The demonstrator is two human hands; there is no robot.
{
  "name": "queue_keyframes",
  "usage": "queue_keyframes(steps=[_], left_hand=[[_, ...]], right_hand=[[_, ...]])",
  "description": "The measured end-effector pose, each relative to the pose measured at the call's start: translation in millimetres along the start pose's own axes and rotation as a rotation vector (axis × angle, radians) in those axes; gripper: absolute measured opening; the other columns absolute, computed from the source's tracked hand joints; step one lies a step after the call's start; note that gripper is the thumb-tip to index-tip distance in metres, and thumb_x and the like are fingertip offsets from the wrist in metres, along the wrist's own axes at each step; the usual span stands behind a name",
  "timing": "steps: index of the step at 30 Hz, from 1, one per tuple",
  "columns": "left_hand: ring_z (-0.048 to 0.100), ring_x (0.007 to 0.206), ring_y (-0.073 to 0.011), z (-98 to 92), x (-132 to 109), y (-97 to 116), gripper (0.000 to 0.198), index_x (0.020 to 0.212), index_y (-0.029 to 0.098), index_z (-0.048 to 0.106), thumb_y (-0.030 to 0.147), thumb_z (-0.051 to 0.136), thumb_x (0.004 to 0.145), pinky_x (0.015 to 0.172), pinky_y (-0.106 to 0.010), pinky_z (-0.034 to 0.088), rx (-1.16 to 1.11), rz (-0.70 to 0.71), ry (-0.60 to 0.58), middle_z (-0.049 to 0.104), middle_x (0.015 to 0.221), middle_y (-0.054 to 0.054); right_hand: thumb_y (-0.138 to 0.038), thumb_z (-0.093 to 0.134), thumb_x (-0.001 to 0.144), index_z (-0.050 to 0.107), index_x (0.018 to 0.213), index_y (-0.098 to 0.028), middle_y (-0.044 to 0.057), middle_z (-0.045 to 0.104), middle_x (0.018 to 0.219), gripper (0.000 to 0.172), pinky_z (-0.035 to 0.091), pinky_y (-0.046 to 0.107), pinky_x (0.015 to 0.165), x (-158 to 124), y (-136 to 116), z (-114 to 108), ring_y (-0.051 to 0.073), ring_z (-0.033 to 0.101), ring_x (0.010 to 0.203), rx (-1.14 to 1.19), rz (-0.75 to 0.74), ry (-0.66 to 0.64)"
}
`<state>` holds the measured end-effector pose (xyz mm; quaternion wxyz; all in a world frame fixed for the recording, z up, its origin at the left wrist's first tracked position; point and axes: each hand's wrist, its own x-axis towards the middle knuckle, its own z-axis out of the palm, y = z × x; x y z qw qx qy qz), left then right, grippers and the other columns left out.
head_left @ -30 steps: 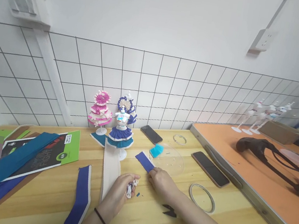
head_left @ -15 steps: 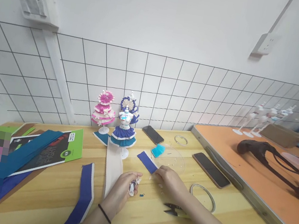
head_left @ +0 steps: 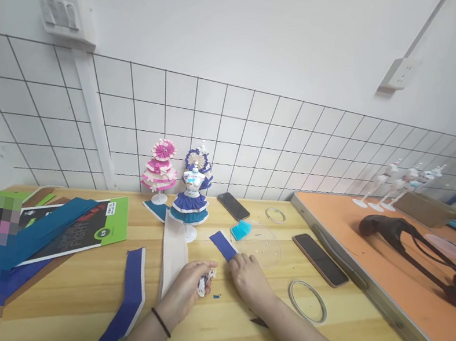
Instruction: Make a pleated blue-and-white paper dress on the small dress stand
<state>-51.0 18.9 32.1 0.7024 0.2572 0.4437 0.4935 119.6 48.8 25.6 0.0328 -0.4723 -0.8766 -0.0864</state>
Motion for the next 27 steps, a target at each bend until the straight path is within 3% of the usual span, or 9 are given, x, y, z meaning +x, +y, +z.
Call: queue_keyframes(steps=[4, 8, 16, 21, 27], left_hand=[[0.05, 0.047, -0.0085, -0.5, 1.1, -1.0, 0.011, 0.074, 0.011, 0.063, 0.014, 0.062, 0.064, 0.043, -0.02, 0.035, -0.012, -0.012, 0.001, 0.056, 0.059, 0.0], [0.05, 0.047, -0.0085, -1.1, 2.1, -1.7, 0.009, 0.074, 0.012, 0.063, 0.014, 0.063, 0.065, 0.043, -0.019, 0.035, -0.021, -0.01, -0.005, 0.055, 0.058, 0.0], [0.05, 0.049, -0.0082, -1.0, 1.9, -2.2, 0.006, 0.073, 0.011, 0.062, 0.013, 0.062, 0.067, 0.044, -0.019, 0.036, -0.025, -0.009, -0.011, 0.055, 0.059, 0.001], [0.051, 0.049, -0.0086, -2.2, 2.3, -2.3, 0.011, 0.077, 0.01, 0.063, 0.01, 0.061, 0.066, 0.044, -0.019, 0.035, -0.033, -0.011, -0.01, 0.056, 0.06, 0.0], [0.05, 0.047, -0.0087, -2.6, 3.5, -3.2, 0.01, 0.076, 0.01, 0.063, 0.01, 0.06, 0.066, 0.045, -0.02, 0.036, -0.066, -0.02, -0.034, 0.058, 0.059, -0.001]], right_hand=[[-0.007, 0.039, 0.09, 0.059, 0.088, -0.012, 0.01, 0.062, 0.085, 0.02, 0.035, 0.027, 0.064, 2.9, 10.0, -8.9, 0.019, 0.057, 0.077, 0.021, 0.048, 0.03], [-0.009, 0.044, 0.088, 0.06, 0.075, -0.016, 0.005, 0.062, 0.077, 0.021, 0.034, 0.025, 0.063, 1.1, 1.4, -7.3, 0.017, 0.057, 0.072, 0.031, -0.037, -0.001], [-0.002, 0.046, 0.082, 0.057, 0.079, -0.012, 0.012, 0.06, 0.081, 0.015, 0.033, 0.032, 0.067, -4.5, -15.0, 4.8, 0.023, 0.054, 0.077, 0.005, -0.071, -0.003], [-0.002, 0.043, 0.082, 0.055, 0.079, -0.013, 0.012, 0.06, 0.083, 0.017, 0.037, 0.031, 0.067, -1.9, 1.0, 5.1, 0.022, 0.055, 0.078, 0.091, 0.045, 0.058], [-0.014, 0.023, 0.096, 0.051, 0.08, -0.016, 0.003, 0.059, 0.071, 0.033, 0.043, 0.022, 0.058, -3.0, 13.5, -15.1, 0.015, 0.057, 0.065, 0.269, 0.201, 0.182]])
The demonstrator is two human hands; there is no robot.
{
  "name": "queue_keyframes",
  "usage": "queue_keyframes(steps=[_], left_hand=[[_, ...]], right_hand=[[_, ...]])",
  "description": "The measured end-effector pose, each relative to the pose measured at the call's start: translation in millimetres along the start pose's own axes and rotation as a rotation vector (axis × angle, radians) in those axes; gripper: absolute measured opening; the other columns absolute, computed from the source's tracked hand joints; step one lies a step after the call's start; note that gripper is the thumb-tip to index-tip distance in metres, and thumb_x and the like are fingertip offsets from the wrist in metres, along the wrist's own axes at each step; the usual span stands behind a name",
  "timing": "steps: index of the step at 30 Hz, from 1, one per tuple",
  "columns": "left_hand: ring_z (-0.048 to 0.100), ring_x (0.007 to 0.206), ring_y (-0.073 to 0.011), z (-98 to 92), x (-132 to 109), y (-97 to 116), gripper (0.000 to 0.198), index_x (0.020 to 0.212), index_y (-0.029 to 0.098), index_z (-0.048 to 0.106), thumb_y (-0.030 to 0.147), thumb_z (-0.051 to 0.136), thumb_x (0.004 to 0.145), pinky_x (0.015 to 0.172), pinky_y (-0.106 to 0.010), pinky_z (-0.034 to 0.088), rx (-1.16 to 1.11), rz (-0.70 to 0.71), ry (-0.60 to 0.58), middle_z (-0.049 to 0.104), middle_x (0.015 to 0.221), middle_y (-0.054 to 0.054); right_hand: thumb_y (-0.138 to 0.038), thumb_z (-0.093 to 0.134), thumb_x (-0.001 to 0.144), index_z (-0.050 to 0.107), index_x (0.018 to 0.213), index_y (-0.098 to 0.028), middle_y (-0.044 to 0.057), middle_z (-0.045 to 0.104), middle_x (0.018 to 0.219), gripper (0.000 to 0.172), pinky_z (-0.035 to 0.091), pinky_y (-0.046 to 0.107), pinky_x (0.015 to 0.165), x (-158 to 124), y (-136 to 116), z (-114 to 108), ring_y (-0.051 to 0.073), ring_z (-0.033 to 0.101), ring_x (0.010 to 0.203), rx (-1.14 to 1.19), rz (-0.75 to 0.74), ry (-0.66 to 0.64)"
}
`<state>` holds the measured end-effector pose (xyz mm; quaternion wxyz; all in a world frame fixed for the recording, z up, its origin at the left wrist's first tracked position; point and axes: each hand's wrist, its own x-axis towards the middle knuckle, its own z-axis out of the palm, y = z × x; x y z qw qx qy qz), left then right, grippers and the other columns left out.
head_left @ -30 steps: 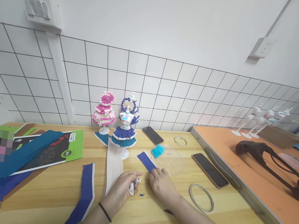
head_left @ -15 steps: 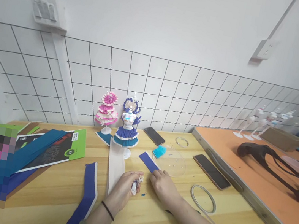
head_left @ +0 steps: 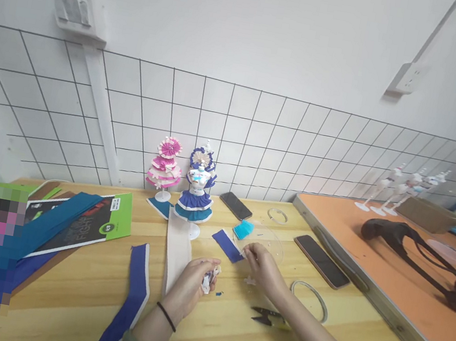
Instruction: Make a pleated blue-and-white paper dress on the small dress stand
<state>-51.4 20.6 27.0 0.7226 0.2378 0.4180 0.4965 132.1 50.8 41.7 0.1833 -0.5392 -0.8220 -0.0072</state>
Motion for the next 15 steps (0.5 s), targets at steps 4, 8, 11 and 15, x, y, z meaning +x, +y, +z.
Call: queue_keyframes(steps=[4, 8, 11, 15], left_hand=[[0.051, 0.051, -0.0097, 4.2, -2.7, -1.1, 0.008, 0.072, 0.01, 0.063, 0.013, 0.062, 0.065, 0.048, -0.021, 0.039, -0.046, -0.002, -0.058, 0.058, 0.061, -0.002], [0.052, 0.056, -0.0107, 6.6, -4.7, -1.3, 0.007, 0.067, 0.01, 0.063, 0.017, 0.063, 0.065, 0.052, -0.022, 0.039, -0.106, 0.008, -0.142, 0.057, 0.061, -0.002], [0.053, 0.057, -0.0108, 4.0, -3.6, 0.0, 0.006, 0.066, 0.01, 0.063, 0.016, 0.063, 0.065, 0.052, -0.021, 0.038, -0.131, 0.02, -0.153, 0.056, 0.059, -0.001], [0.054, 0.058, -0.0103, 2.4, -3.1, 2.5, 0.004, 0.067, 0.011, 0.062, 0.014, 0.063, 0.066, 0.054, -0.021, 0.041, -0.127, 0.038, -0.122, 0.058, 0.061, -0.001]], right_hand=[[-0.018, 0.024, 0.098, 0.053, 0.087, -0.017, 0.005, 0.06, 0.081, 0.031, 0.045, 0.023, 0.064, -10.4, -27.5, -2.5, 0.015, 0.058, 0.073, 0.079, -0.061, 0.049], [-0.015, 0.039, 0.093, 0.059, 0.083, -0.018, 0.007, 0.062, 0.084, 0.023, 0.043, 0.031, 0.069, -24.7, -54.3, 9.6, 0.02, 0.054, 0.078, 0.082, -0.207, 0.035], [-0.011, 0.043, 0.09, 0.061, 0.098, -0.017, 0.011, 0.062, 0.095, 0.02, 0.042, 0.035, 0.07, -33.3, -62.5, 13.8, 0.023, 0.052, 0.083, 0.071, -0.279, 0.02], [-0.016, 0.049, 0.088, 0.056, 0.114, -0.019, 0.012, 0.058, 0.111, 0.027, 0.043, 0.036, 0.077, -38.1, -65.2, 8.7, 0.024, 0.051, 0.094, 0.125, -0.271, 0.02]])
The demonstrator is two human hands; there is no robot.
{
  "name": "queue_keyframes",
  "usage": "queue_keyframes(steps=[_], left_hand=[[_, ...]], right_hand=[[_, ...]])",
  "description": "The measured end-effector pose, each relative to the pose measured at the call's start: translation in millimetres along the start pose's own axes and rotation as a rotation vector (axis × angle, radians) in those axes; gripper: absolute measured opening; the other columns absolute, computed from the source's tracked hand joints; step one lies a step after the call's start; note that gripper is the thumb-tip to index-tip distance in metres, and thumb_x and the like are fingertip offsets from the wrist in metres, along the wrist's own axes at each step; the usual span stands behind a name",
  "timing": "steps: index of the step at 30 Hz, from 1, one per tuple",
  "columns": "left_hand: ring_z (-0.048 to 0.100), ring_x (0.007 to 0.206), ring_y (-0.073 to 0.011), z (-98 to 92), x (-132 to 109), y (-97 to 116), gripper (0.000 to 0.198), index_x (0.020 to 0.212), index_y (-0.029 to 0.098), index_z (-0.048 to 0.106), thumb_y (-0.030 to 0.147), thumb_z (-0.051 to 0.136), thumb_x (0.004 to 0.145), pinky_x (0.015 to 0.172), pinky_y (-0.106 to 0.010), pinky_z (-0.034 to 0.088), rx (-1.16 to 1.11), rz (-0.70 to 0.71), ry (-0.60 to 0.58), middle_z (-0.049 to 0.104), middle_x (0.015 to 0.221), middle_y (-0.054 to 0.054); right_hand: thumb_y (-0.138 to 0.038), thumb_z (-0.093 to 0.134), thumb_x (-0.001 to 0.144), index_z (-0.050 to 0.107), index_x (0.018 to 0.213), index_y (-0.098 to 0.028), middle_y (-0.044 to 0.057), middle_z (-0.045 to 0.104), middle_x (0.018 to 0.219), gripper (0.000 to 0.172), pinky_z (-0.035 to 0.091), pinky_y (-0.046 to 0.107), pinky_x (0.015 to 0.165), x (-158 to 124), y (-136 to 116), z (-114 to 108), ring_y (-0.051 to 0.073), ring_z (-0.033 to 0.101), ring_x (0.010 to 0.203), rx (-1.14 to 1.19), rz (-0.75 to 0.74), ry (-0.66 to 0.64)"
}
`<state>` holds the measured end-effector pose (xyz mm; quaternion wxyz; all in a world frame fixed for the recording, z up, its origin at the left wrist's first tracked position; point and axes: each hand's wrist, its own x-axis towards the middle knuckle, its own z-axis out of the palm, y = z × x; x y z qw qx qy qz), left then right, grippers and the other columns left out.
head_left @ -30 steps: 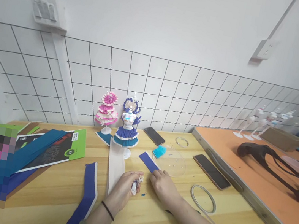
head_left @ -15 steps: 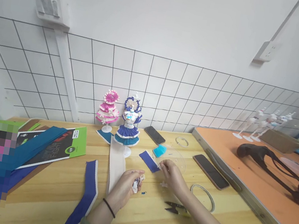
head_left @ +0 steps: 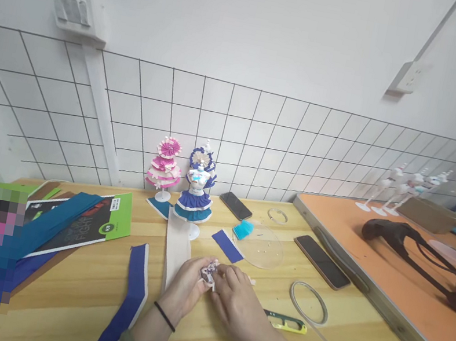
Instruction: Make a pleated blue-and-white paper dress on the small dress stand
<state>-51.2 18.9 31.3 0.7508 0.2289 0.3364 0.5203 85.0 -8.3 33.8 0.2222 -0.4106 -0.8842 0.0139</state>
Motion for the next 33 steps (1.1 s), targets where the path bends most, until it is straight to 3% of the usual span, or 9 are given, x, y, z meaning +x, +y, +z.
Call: queue_keyframes(steps=[4, 8, 12, 15, 21, 25, 29, 33], left_hand=[[0.056, 0.057, -0.0111, 4.4, -3.0, -1.4, 0.013, 0.069, 0.011, 0.065, 0.004, 0.063, 0.058, 0.052, -0.021, 0.041, 0.075, -0.028, 0.013, 0.063, 0.066, -0.004], [0.06, 0.061, -0.0134, 9.0, -6.5, -1.6, 0.018, 0.071, 0.009, 0.068, -0.002, 0.063, 0.057, 0.061, -0.025, 0.047, 0.186, -0.077, -0.013, 0.067, 0.069, -0.007], [0.062, 0.063, -0.0142, 12.5, -8.5, 4.6, 0.018, 0.08, 0.011, 0.069, 0.005, 0.066, 0.063, 0.061, -0.025, 0.049, 0.244, -0.039, -0.009, 0.068, 0.071, -0.006], [0.062, 0.064, -0.0141, 11.6, -7.7, 8.6, 0.015, 0.082, 0.011, 0.068, 0.011, 0.069, 0.066, 0.06, -0.024, 0.049, 0.257, 0.004, 0.032, 0.068, 0.075, -0.007], [0.064, 0.066, -0.014, -1.2, -1.7, 9.7, 0.017, 0.074, 0.011, 0.067, 0.01, 0.076, 0.06, 0.065, -0.026, 0.052, 0.274, -0.015, 0.104, 0.069, 0.078, -0.009], [0.064, 0.058, -0.0141, -5.2, 1.2, 10.8, 0.018, 0.069, 0.01, 0.067, 0.009, 0.079, 0.055, 0.057, -0.024, 0.05, 0.346, -0.014, 0.137, 0.068, 0.065, -0.007], [0.06, 0.051, -0.0118, -6.2, 2.8, 12.9, 0.018, 0.067, 0.01, 0.066, 0.01, 0.079, 0.055, 0.052, -0.022, 0.046, 0.412, 0.037, 0.136, 0.067, 0.056, -0.004], [0.06, 0.052, -0.0114, -4.1, 0.9, 13.4, 0.019, 0.069, 0.01, 0.067, 0.014, 0.08, 0.056, 0.055, -0.022, 0.046, 0.421, 0.043, 0.094, 0.067, 0.057, -0.004]], right_hand=[[-0.021, 0.055, 0.087, 0.066, 0.091, -0.019, 0.009, 0.064, 0.094, 0.012, 0.044, 0.034, 0.074, 5.5, 8.2, -3.2, 0.022, 0.055, 0.088, 0.053, 0.063, 0.017], [-0.018, 0.061, 0.083, 0.067, 0.07, -0.019, 0.003, 0.066, 0.072, 0.015, 0.044, 0.025, 0.064, 16.5, 26.1, -11.4, 0.016, 0.059, 0.071, 0.064, 0.093, -0.006], [-0.017, 0.066, 0.079, 0.067, 0.068, -0.017, 0.003, 0.065, 0.066, 0.011, 0.041, 0.023, 0.057, 27.2, 31.0, -20.6, 0.016, 0.06, 0.065, 0.042, 0.118, -0.009], [-0.014, 0.063, 0.08, 0.067, 0.067, -0.016, 0.005, 0.066, 0.068, 0.014, 0.04, 0.026, 0.061, 31.7, 25.5, -19.3, 0.018, 0.059, 0.068, 0.008, 0.106, 0.008], [-0.013, 0.054, 0.087, 0.067, 0.076, -0.016, 0.007, 0.067, 0.08, 0.017, 0.039, 0.028, 0.068, 26.4, 18.7, -11.1, 0.018, 0.059, 0.076, 0.02, 0.057, 0.04], [-0.012, 0.052, 0.087, 0.068, 0.084, -0.018, 0.009, 0.068, 0.086, 0.017, 0.038, 0.032, 0.069, 18.6, 18.3, -12.9, 0.021, 0.058, 0.077, 0.049, 0.057, 0.05], [-0.011, 0.049, 0.086, 0.069, 0.085, -0.018, 0.009, 0.068, 0.084, 0.021, 0.041, 0.032, 0.07, 15.0, 23.0, -18.3, 0.02, 0.059, 0.076, 0.152, 0.118, 0.067], [-0.013, 0.051, 0.084, 0.066, 0.074, -0.017, 0.004, 0.067, 0.071, 0.019, 0.045, 0.024, 0.059, 16.1, 27.6, -21.6, 0.016, 0.061, 0.066, 0.333, 0.247, 0.087]])
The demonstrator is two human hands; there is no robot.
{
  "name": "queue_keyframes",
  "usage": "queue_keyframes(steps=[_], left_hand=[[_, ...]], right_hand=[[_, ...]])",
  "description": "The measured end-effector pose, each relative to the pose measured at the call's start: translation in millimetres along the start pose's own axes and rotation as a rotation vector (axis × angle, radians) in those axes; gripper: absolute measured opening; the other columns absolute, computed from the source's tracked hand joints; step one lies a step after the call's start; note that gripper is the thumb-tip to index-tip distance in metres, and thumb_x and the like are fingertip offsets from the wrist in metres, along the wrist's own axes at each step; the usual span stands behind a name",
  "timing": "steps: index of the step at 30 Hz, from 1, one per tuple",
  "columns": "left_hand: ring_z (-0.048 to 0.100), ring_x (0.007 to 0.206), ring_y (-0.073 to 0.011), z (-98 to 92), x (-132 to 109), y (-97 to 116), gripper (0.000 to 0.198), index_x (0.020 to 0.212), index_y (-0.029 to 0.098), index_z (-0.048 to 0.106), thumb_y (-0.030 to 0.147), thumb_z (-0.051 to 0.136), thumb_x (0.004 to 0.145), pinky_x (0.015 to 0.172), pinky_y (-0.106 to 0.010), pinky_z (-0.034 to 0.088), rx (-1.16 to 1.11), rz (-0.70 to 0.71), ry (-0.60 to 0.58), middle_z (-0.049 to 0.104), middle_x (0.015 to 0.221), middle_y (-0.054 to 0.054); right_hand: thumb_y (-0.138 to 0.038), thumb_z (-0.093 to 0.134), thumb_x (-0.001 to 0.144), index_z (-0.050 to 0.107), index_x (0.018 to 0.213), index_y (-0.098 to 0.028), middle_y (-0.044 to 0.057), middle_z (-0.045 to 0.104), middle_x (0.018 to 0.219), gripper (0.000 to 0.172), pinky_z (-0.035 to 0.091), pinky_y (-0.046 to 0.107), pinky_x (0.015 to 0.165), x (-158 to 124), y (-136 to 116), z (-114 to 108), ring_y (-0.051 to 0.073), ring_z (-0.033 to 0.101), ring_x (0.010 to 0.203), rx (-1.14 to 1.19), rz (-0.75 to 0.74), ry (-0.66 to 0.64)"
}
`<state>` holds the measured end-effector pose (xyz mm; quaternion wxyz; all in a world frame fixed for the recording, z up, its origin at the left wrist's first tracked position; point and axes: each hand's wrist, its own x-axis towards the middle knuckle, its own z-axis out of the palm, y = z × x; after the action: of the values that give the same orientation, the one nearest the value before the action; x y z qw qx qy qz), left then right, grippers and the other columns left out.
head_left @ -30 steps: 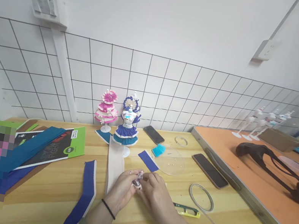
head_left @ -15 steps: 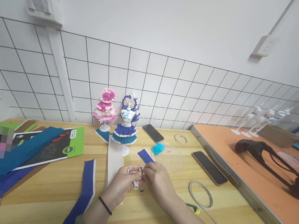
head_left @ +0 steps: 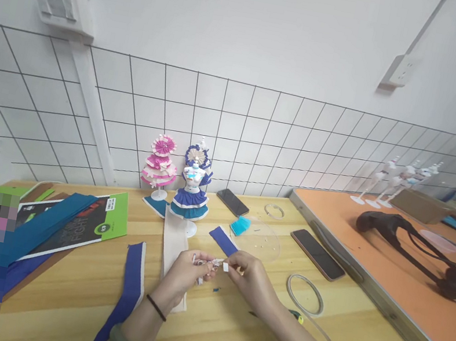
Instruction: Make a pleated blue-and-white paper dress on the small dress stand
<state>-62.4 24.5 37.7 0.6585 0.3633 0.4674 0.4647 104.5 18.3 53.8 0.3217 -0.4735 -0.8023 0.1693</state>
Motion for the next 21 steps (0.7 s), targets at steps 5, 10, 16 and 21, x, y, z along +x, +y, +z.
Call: queue_keyframes(steps=[5, 10, 16, 21], left_hand=[[0.062, 0.06, -0.013, 7.0, -6.3, 1.9, 0.023, 0.072, 0.01, 0.069, 0.027, 0.078, 0.06, 0.06, -0.024, 0.047, -0.042, -0.004, -0.089, 0.069, 0.071, -0.008], [0.057, 0.052, -0.0103, 6.8, -5.8, 1.3, 0.024, 0.074, 0.01, 0.071, 0.027, 0.079, 0.059, 0.052, -0.021, 0.04, -0.032, 0.057, -0.07, 0.066, 0.059, -0.004], [0.059, 0.055, -0.0133, 6.3, -4.6, 3.2, 0.025, 0.076, 0.01, 0.071, 0.02, 0.08, 0.055, 0.058, -0.024, 0.043, -0.024, 0.118, -0.038, 0.068, 0.059, -0.005], [0.057, 0.056, -0.0105, 3.8, -4.8, 7.1, 0.019, 0.074, 0.012, 0.068, 0.016, 0.076, 0.058, 0.059, -0.022, 0.042, -0.108, 0.098, -0.003, 0.066, 0.061, -0.002]], right_hand=[[-0.018, 0.052, 0.084, 0.069, 0.073, -0.019, 0.004, 0.064, 0.077, 0.02, 0.046, 0.026, 0.066, 0.1, -7.4, 2.2, 0.017, 0.06, 0.072, 0.21, 0.079, -0.006], [-0.029, 0.056, 0.082, 0.071, 0.072, -0.019, 0.006, 0.066, 0.079, 0.021, 0.046, 0.03, 0.069, -0.8, -13.5, 5.9, 0.019, 0.06, 0.075, 0.432, 0.196, -0.032], [-0.041, 0.059, 0.079, 0.07, 0.096, -0.013, 0.01, 0.073, 0.081, 0.034, 0.05, 0.026, 0.056, -7.3, -2.1, 7.2, 0.018, 0.067, 0.069, 0.659, 0.394, -0.071], [-0.043, 0.054, 0.083, 0.064, 0.109, -0.011, 0.014, 0.072, 0.089, 0.043, 0.053, 0.032, 0.065, -8.6, 13.1, -2.2, 0.019, 0.069, 0.072, 0.617, 0.417, 0.049]])
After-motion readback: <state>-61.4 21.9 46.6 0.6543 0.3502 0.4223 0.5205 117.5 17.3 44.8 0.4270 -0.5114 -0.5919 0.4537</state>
